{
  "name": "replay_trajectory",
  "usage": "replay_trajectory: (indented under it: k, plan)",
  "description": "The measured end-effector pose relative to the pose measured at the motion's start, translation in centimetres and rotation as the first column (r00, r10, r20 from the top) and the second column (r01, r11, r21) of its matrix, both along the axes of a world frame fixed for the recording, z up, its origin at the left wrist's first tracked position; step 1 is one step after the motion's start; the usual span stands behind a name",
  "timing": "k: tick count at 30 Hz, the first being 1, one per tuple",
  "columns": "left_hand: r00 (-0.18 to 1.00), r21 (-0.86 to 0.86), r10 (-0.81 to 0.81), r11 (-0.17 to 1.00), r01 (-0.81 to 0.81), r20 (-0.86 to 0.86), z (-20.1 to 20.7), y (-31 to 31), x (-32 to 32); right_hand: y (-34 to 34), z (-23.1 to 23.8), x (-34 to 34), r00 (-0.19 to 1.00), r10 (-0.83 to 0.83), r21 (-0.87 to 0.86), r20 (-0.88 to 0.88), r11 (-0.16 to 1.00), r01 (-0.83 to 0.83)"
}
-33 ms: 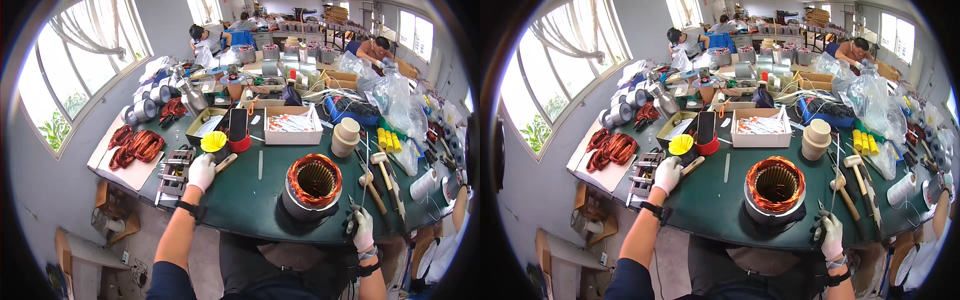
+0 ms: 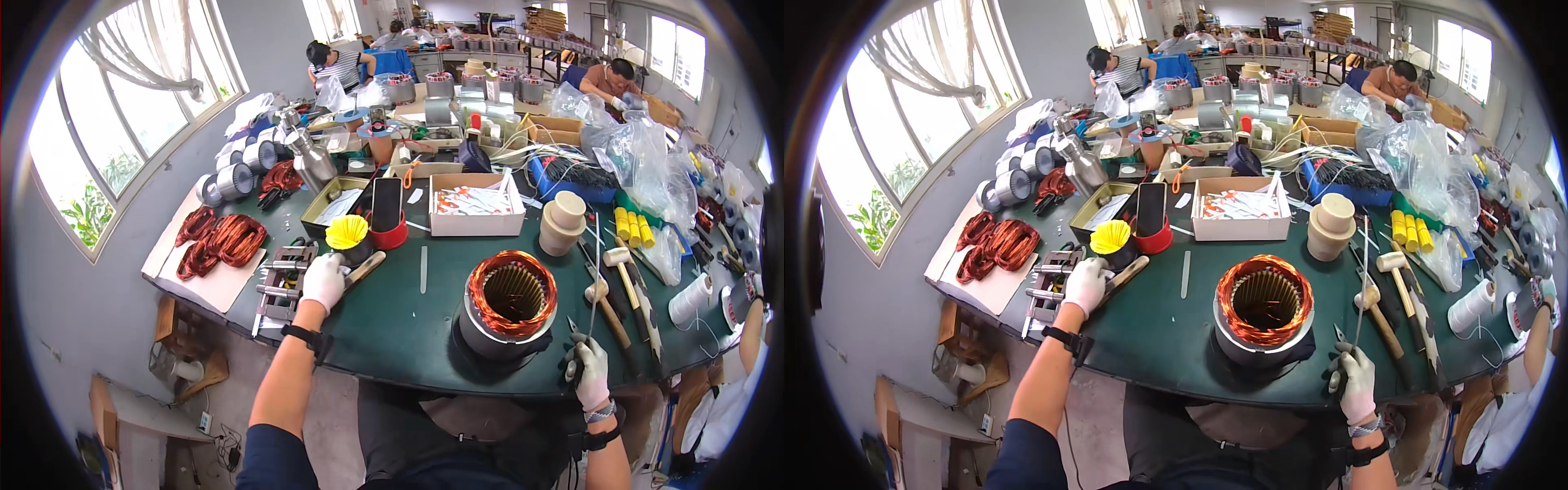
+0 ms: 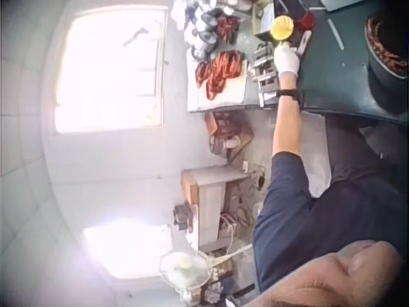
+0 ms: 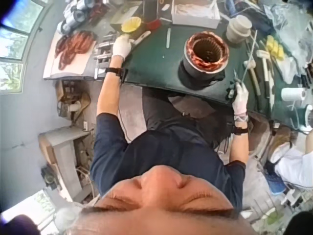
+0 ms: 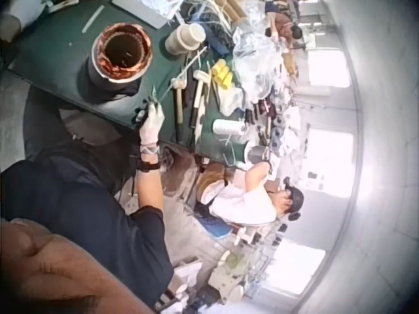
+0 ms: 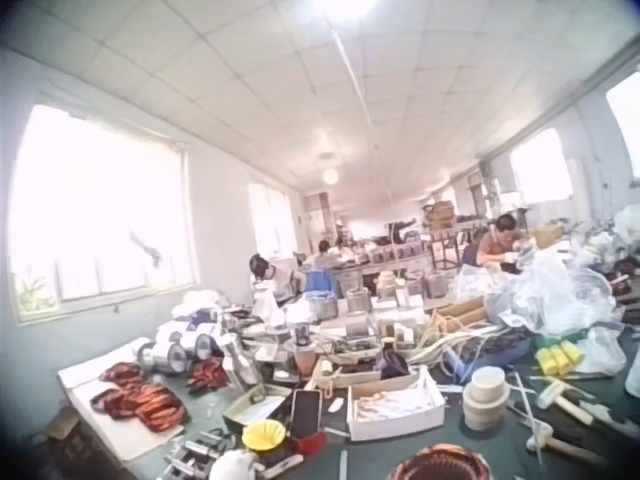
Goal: The recorder is seen assembling and shaping motor stators by using various tools such as a hammer, a metal rod, and a wedge to align the copper windings and insulation.
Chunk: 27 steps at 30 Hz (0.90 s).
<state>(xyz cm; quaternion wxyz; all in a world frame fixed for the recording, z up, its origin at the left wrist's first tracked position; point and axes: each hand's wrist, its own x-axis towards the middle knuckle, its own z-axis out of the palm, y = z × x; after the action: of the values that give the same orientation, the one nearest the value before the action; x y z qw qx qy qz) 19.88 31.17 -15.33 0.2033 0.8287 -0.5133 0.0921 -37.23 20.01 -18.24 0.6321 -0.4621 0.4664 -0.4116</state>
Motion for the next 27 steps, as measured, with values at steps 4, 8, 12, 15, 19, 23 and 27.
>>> replay_trajectory:
  k: [4, 8, 12, 15, 19, 23, 27]
  plan:
    - [0.996, 0.172, -0.031, 0.985, 0.015, 0.089, -2.4, -1.1, 3.2, -1.0, -0.2, -0.3, 0.977, 0.017, -0.061, -0.210, 0.998, -0.030]
    - [0.998, 0.212, -0.006, 0.977, -0.007, 0.062, -1.6, -0.9, 4.5, -3.7, -2.6, -2.5, 0.745, -0.325, -0.636, -0.583, 0.753, -0.169]
    - [0.999, 0.321, 0.039, 0.946, -0.039, 0.007, -0.2, -1.6, 3.0, -2.8, -2.2, -4.2, 0.689, -0.358, -0.663, -0.630, 0.710, -0.237]
    - [0.989, 0.260, -0.101, 0.963, 0.071, 0.105, -1.0, -1.0, 4.2, -1.1, -1.1, -4.5, 0.689, -0.362, -0.652, -0.629, 0.728, -0.212]
    - [0.996, 0.054, 0.086, 0.995, -0.088, 0.035, 0.0, -0.7, -0.6, 2.3, -0.2, -5.4, 0.741, -0.522, -0.790, -0.423, 0.612, -0.020]
    - [0.967, -0.222, -0.165, 0.968, 0.121, -0.196, 5.3, 3.7, -13.9, 7.1, 3.6, -5.5, 0.810, -0.485, -0.738, -0.330, 0.668, 0.099]
    - [0.789, -0.267, -0.610, 0.749, 0.606, 0.079, 7.0, 4.4, -26.2, 9.8, 4.9, -4.6, 0.873, -0.308, -0.665, -0.377, 0.746, -0.023]
